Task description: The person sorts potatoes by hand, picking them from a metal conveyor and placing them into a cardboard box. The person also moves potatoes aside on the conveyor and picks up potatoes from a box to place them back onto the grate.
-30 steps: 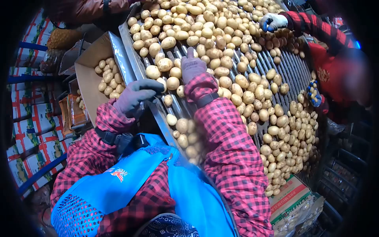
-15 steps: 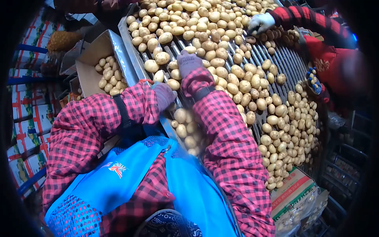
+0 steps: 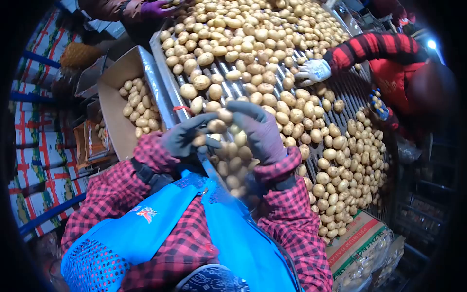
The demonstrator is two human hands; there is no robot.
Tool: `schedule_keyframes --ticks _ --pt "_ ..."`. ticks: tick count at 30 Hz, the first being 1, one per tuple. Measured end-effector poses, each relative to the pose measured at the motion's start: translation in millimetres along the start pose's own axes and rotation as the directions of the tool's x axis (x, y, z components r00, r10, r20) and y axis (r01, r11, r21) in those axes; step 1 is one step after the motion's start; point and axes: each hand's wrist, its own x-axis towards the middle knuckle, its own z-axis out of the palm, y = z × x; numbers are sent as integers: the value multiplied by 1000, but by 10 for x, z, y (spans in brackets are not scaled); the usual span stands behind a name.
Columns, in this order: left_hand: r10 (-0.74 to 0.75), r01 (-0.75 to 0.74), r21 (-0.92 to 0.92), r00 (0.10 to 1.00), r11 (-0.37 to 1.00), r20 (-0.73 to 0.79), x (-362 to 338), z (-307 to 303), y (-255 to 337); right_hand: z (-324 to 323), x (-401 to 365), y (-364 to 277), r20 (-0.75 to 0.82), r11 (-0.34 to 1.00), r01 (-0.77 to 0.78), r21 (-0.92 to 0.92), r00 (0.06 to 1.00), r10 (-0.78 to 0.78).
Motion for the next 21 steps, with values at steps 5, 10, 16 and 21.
schedule_keyframes --ticks 5,10,16,21 --pt "-75 91 -87 983 992 166 202 -151 -86 317 -224 -222 -59 971 41 -235 997 -57" --pt "26 179 -495 925 850 379 265 -511 -202 168 -471 182 46 603 138 -786 985 -165" --pt "138 -10 -507 967 862 215 89 -506 -179 546 -320 838 199 -231 257 -938 948 247" --pt "219 -155 -521 974 839 63 -122 -554 -184 383 -28 754 336 -65 395 -916 846 414"
